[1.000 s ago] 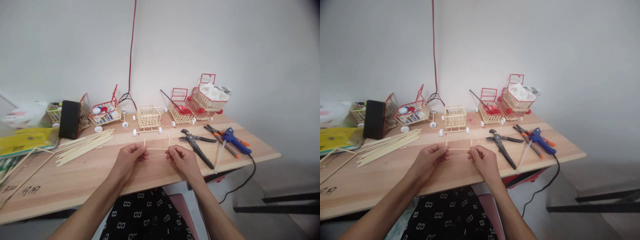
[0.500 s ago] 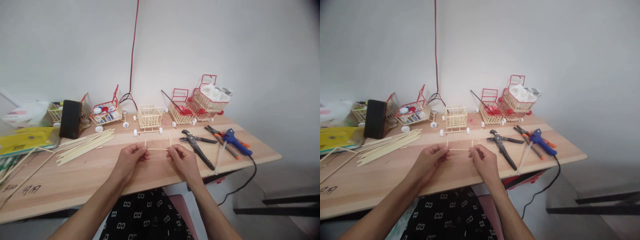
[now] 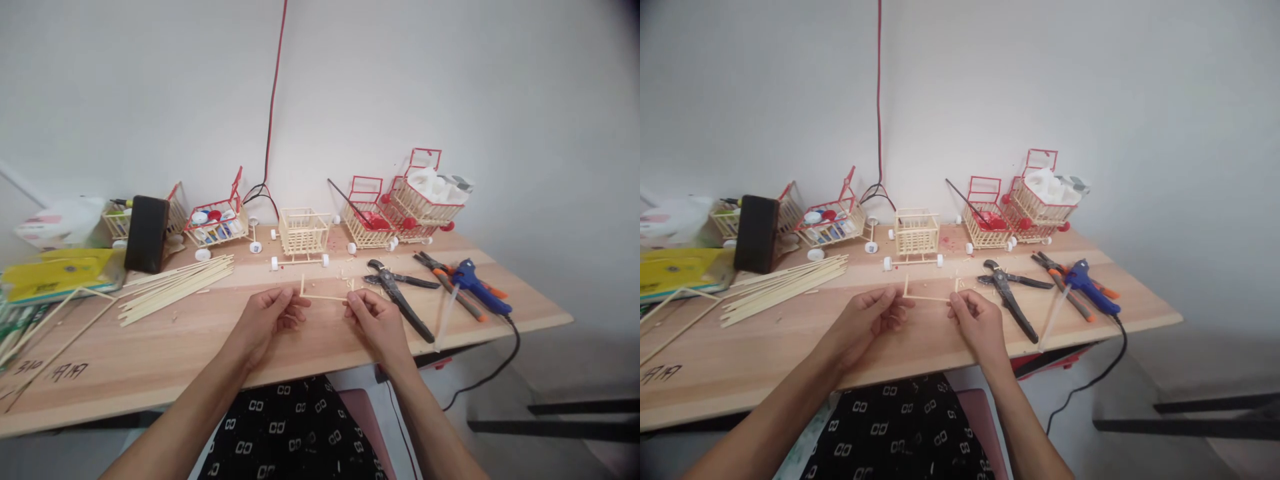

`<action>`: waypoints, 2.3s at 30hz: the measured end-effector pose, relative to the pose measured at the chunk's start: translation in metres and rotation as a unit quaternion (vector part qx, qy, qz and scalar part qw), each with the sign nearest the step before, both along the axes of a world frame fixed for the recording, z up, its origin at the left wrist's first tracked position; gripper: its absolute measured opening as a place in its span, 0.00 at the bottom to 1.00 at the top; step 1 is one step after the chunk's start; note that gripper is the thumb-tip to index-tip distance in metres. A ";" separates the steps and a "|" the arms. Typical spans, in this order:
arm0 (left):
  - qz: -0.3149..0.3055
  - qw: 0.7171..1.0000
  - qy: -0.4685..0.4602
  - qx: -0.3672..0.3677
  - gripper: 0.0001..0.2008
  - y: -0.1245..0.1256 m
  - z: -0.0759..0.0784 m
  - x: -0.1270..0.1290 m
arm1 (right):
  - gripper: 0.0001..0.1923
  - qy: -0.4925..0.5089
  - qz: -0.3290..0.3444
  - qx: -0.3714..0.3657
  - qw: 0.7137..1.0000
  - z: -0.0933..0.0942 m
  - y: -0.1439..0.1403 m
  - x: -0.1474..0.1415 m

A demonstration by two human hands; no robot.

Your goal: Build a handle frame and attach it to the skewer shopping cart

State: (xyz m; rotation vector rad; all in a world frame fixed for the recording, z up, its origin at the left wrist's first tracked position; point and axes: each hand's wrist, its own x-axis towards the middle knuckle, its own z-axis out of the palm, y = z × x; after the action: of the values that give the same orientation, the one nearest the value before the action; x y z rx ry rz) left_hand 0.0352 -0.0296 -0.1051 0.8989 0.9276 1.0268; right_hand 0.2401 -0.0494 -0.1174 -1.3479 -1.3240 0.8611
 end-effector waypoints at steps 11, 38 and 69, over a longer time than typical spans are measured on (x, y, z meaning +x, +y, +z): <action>-0.032 0.999 0.003 -0.013 0.14 0.005 -0.001 -0.005 | 0.20 0.013 0.017 -0.014 1.000 -0.009 0.003 0.002; 0.027 0.982 0.087 0.165 0.06 -0.010 0.008 -0.003 | 0.05 -0.170 -0.046 0.308 0.935 0.008 -0.021 0.007; 0.072 0.963 0.170 0.198 0.04 -0.033 0.011 -0.009 | 0.07 -0.173 -0.037 0.228 0.957 0.014 -0.027 -0.004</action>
State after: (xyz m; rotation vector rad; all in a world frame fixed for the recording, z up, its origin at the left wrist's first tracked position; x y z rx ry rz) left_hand 0.0258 -0.0624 -0.0939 1.3895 1.1058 1.2309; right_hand 0.2360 -0.0767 -0.1035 -1.1970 -1.6092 0.2409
